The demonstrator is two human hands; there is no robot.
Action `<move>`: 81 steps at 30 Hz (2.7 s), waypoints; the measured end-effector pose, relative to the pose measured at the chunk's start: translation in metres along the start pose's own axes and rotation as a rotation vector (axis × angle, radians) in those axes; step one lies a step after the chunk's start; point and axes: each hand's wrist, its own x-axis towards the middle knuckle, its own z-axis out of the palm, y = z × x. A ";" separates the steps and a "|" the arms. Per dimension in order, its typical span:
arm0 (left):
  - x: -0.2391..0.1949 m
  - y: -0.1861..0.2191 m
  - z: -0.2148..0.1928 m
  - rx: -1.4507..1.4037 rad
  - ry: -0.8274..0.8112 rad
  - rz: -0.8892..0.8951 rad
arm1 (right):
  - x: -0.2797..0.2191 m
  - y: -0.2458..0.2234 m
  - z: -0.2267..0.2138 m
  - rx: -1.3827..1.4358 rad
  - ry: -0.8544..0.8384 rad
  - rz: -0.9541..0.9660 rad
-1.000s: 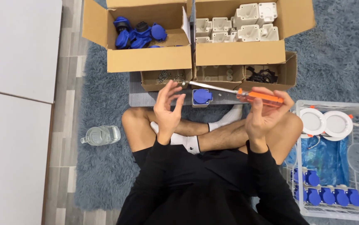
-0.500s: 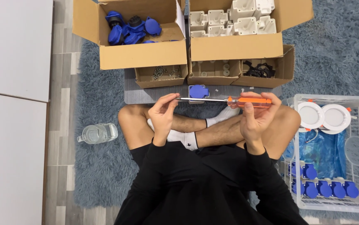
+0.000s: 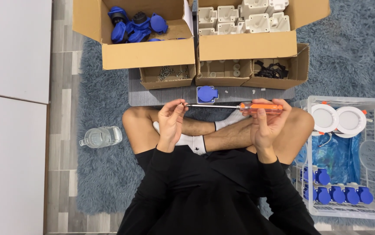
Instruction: Assembling or inspecting small blue electrical components using a screwdriver while sitting on the floor.
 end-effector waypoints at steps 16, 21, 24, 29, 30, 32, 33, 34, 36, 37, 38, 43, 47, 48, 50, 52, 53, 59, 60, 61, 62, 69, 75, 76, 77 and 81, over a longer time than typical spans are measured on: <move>-0.009 -0.003 0.002 -0.019 -0.036 -0.063 | -0.005 0.000 -0.003 -0.050 -0.014 -0.047; -0.011 0.001 0.006 -0.028 -0.040 -0.047 | -0.004 0.001 -0.001 -0.120 -0.022 -0.102; -0.011 -0.001 0.004 -0.097 -0.009 -0.075 | -0.007 -0.005 0.009 -0.191 -0.034 -0.132; -0.013 -0.005 -0.002 -0.141 -0.015 -0.087 | -0.012 -0.002 0.000 -0.270 -0.054 -0.212; -0.014 -0.003 -0.002 -0.149 -0.020 -0.096 | -0.012 -0.002 -0.001 -0.276 -0.053 -0.222; -0.016 -0.003 -0.001 -0.146 -0.026 -0.098 | -0.012 -0.005 0.003 -0.289 -0.057 -0.222; -0.015 -0.003 0.000 -0.143 -0.033 -0.099 | -0.010 -0.006 0.005 -0.302 -0.061 -0.224; -0.015 -0.004 -0.001 -0.144 -0.035 -0.097 | -0.009 -0.006 0.006 -0.301 -0.062 -0.227; -0.016 -0.005 -0.004 -0.137 -0.047 -0.110 | -0.009 -0.007 0.008 -0.276 -0.063 -0.223; -0.016 -0.005 -0.004 -0.138 -0.047 -0.109 | -0.007 -0.005 0.001 -0.276 -0.064 -0.223; -0.016 -0.005 -0.005 -0.113 -0.066 -0.114 | -0.005 -0.003 -0.005 -0.254 -0.072 -0.199; -0.010 0.021 0.005 0.142 -0.193 -0.028 | 0.005 -0.017 0.006 -0.113 -0.090 -0.079; -0.010 0.064 0.042 0.638 -0.420 0.341 | 0.006 -0.020 0.011 -0.256 -0.218 -0.072; -0.011 0.072 0.050 0.769 -0.455 0.451 | 0.005 -0.019 0.016 -0.278 -0.277 -0.058; -0.019 0.069 0.063 0.801 -0.506 0.500 | 0.002 -0.009 0.026 -0.310 -0.337 -0.104; -0.029 0.067 0.074 0.833 -0.551 0.544 | -0.003 0.003 0.030 -0.343 -0.401 -0.143; -0.033 0.067 0.079 0.905 -0.584 0.591 | -0.006 0.011 0.029 -0.357 -0.429 -0.161; -0.036 0.069 0.087 1.174 -0.599 0.775 | -0.014 0.022 0.053 -0.614 -0.412 -0.347; -0.036 0.071 0.089 1.167 -0.602 0.766 | -0.015 0.024 0.057 -0.633 -0.399 -0.368; -0.035 0.075 0.090 1.166 -0.603 0.764 | -0.011 0.023 0.054 -0.635 -0.398 -0.367; -0.033 0.079 0.092 1.131 -0.614 0.761 | -0.008 0.022 0.052 -0.616 -0.445 -0.334; -0.015 0.117 0.088 0.982 -0.497 0.834 | 0.033 0.029 0.050 -0.658 -0.573 -0.438; 0.009 0.142 0.079 0.770 -0.413 0.823 | 0.032 0.076 0.038 -0.672 -0.593 -0.498; 0.013 0.143 0.080 0.773 -0.409 0.820 | 0.035 0.085 0.037 -0.670 -0.596 -0.493; 0.014 0.143 0.080 0.771 -0.384 0.807 | 0.034 0.092 0.033 -0.644 -0.599 -0.500; 0.007 0.155 0.093 0.772 -0.378 0.665 | 0.035 0.080 0.034 -0.734 -0.681 -0.359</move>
